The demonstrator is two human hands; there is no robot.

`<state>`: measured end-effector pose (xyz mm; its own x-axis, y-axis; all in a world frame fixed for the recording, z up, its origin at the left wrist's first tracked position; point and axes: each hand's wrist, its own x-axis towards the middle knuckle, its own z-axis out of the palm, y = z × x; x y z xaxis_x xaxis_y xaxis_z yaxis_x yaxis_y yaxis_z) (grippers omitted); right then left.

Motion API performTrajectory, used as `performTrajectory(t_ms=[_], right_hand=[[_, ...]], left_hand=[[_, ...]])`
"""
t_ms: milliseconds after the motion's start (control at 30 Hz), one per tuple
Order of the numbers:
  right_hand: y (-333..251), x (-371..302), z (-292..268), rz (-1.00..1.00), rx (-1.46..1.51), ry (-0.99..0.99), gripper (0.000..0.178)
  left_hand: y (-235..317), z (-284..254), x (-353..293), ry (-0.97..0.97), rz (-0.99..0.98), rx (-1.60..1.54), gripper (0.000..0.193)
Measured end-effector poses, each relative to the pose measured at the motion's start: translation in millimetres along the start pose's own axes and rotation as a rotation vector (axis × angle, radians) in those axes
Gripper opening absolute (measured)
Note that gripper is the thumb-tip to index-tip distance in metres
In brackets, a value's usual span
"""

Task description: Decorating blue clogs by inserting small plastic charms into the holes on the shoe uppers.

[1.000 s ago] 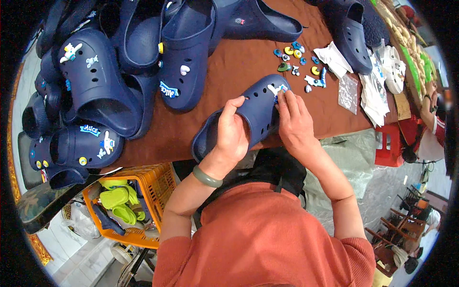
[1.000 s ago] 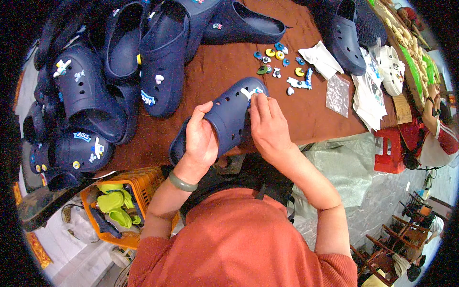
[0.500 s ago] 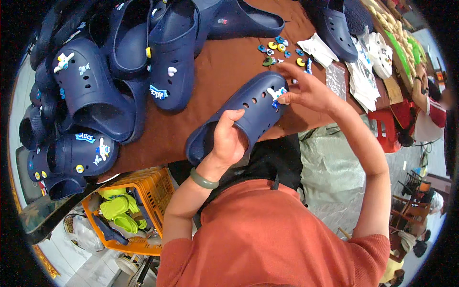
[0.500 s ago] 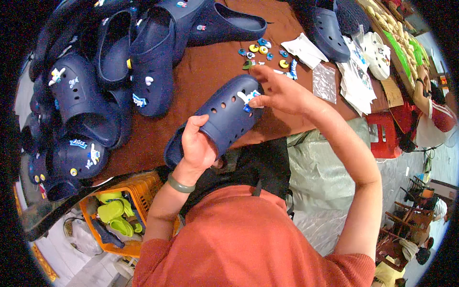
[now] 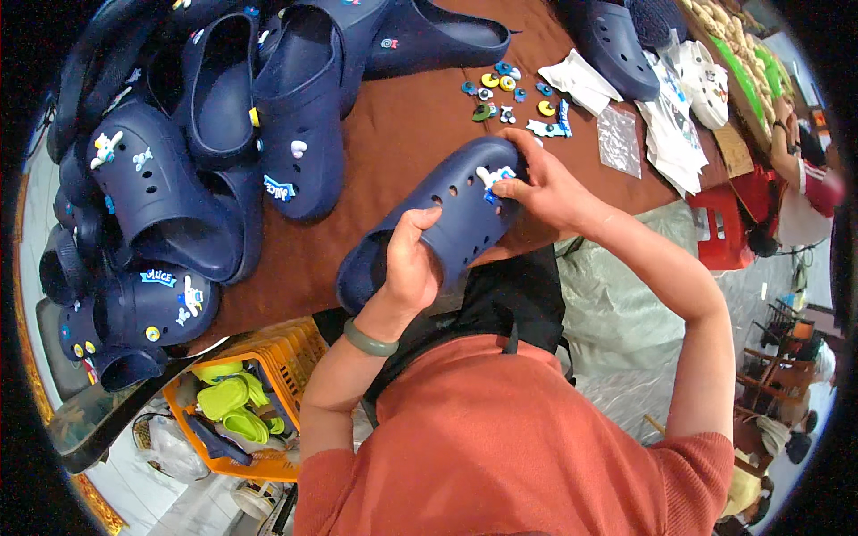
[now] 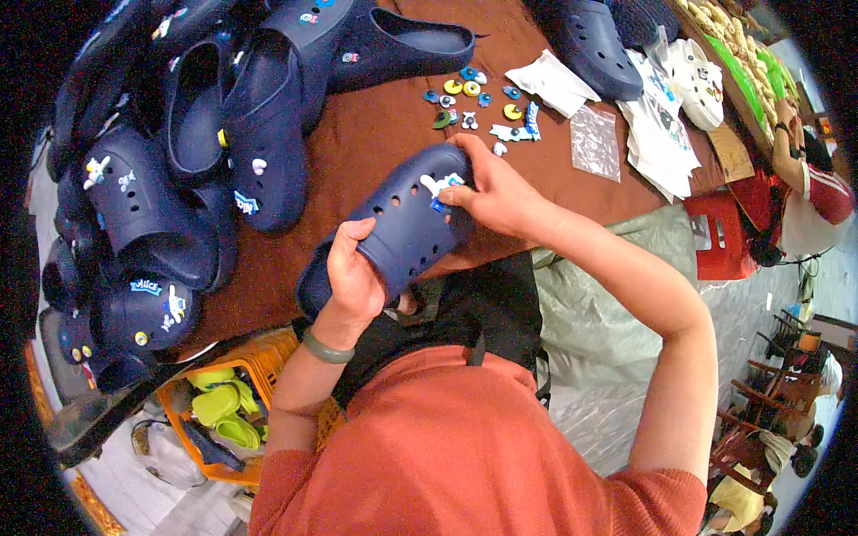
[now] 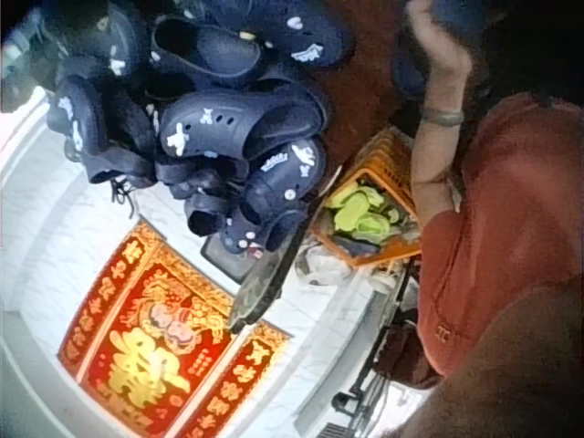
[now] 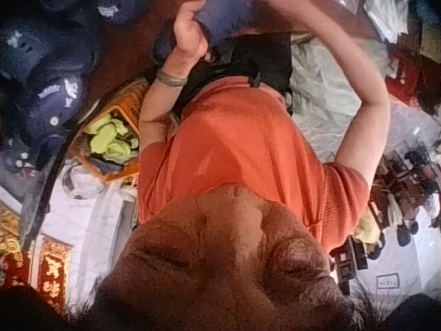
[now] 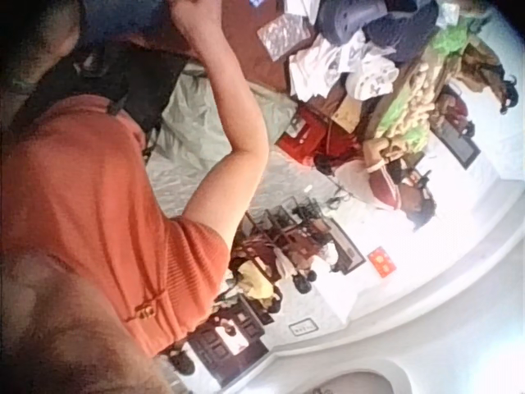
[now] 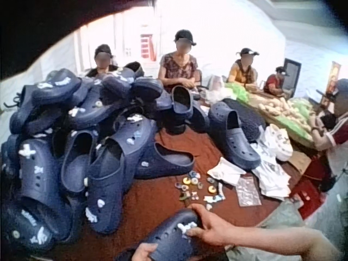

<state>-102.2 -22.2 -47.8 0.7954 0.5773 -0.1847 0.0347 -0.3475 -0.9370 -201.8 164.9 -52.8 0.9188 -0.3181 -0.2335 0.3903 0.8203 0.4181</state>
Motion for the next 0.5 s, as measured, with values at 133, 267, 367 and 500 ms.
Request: performTrajectory(t_ms=[133, 267, 367, 500], right_hand=[[-1.1, 3.3, 5.4, 0.062, 0.108, 0.053, 0.062], [-1.6, 8.0, -8.2, 0.097, 0.389, -0.104, 0.059], [-3.4, 5.1, -12.6, 0.084, 0.377, -0.102, 0.059], [0.0, 5.2, -15.9, 0.108, 0.488, -0.130, 0.060]], left_hand=[[0.8, 4.5, 3.5, 0.118, 0.001, 0.209, 0.051], [7.6, 5.9, 6.2, 0.239, -0.066, 0.196, 0.047], [7.7, 3.3, 7.8, 0.223, -0.040, 0.168, 0.046], [7.6, 8.0, 7.0, 0.242, -0.026, 0.185, 0.046]])
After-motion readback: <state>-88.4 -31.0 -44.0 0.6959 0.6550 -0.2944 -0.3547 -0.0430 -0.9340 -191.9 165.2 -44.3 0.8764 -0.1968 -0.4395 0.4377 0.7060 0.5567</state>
